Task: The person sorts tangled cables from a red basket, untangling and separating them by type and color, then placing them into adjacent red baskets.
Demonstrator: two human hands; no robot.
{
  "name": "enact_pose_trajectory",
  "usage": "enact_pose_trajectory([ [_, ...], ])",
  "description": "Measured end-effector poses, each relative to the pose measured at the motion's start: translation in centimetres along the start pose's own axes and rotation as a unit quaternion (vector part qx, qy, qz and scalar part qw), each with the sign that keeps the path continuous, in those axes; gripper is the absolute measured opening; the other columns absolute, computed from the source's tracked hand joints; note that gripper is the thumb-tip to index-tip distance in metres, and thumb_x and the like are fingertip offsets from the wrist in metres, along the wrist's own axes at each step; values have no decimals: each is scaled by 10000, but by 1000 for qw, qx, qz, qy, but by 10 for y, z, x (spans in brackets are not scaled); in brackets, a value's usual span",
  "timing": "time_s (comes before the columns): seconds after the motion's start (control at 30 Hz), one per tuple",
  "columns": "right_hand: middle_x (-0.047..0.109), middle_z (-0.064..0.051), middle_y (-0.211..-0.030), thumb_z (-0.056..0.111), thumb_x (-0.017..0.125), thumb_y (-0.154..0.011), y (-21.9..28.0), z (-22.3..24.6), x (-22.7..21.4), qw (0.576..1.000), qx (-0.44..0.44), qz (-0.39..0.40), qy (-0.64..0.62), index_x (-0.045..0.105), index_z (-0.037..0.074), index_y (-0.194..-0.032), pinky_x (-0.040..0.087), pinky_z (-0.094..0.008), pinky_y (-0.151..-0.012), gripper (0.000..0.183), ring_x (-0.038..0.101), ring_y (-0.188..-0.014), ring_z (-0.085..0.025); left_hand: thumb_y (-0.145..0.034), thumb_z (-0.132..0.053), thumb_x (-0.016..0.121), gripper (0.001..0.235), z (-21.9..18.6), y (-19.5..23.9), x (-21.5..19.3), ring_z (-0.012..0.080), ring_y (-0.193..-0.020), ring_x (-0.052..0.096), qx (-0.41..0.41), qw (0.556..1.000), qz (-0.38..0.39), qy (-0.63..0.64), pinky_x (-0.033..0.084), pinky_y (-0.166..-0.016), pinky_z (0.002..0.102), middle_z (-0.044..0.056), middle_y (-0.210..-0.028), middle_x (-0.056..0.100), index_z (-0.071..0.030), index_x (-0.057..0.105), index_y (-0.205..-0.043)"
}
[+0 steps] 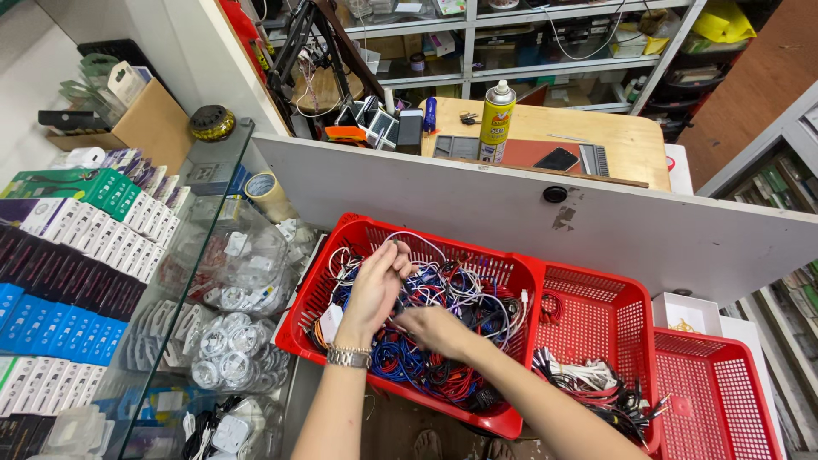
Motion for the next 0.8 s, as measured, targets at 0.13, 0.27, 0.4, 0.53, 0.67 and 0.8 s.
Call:
enact_pose_trajectory([
  [0.13, 605, -12, -711, 335, 481, -1070, 10, 20, -33, 983, -117, 139, -36, 766, 95, -1145, 511, -308, -647, 380, 543, -652, -94, -1057, -213, 465, 293, -26, -1, -24, 93, -772, 615, 25, 906, 55, -419, 542, -781, 287, -64, -768, 612, 0, 650, -977],
  [0.27, 684, 39, -841, 268, 602, -1025, -9, 10, -130, 989, -83, 26, -117, 756, 59, -1045, 454, -237, -640, 259, 561, -729, -47, -1058, -259, 464, 334, -19, 13, -20, 97, -625, 511, -145, 926, 98, -334, 483, -687, 285, -44, -649, 508, 2, 655, -974],
  [0.4, 675, 64, -758, 217, 658, -985, -21, 5, -124, 959, -12, -119, -258, 730, 61, -1019, 371, -204, -521, 176, 501, -608, -24, -1140, -249, 446, 363, -13, 22, 2, 81, -600, 395, -93, 988, 116, 49, 458, -705, 267, -66, -665, 371, 47, 642, -1066],
  [0.53, 491, 64, -594, 313, 547, -1033, 7, 11, -37, 946, 29, 0, -322, 724, 107, -1105, 283, -210, -364, 280, 373, -429, -31, -1118, -175, 428, 337, -19, 4, 14, 80, -648, 479, 42, 982, 64, 173, 517, -932, 282, -67, -680, 459, 56, 642, -1240],
  [0.67, 488, 89, -611, 290, 545, -1024, 16, 11, -24, 915, 41, 124, -381, 699, 129, -1250, 278, -175, -364, 317, 375, -443, 3, -1045, -194, 395, 266, -27, -3, 7, 167, -961, 714, 67, 957, -67, -276, 538, -928, 334, 67, -961, 749, -24, 592, -1104],
  [0.8, 577, 63, -714, 247, 688, -1052, -4, -8, -71, 935, 88, 130, -318, 663, -52, -1253, 446, -188, -510, 361, 527, -593, -24, -1080, -252, 419, 278, -18, 13, -1, 314, -851, 713, -76, 778, -40, -623, 547, -788, 418, 191, -896, 706, -24, 578, -1076],
])
Point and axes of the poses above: each hand's wrist, its own y-axis away from the middle knuckle, its own x-axis out of the palm, z = x × y, the point moved 1 cm from there along -y, towards the middle knuckle
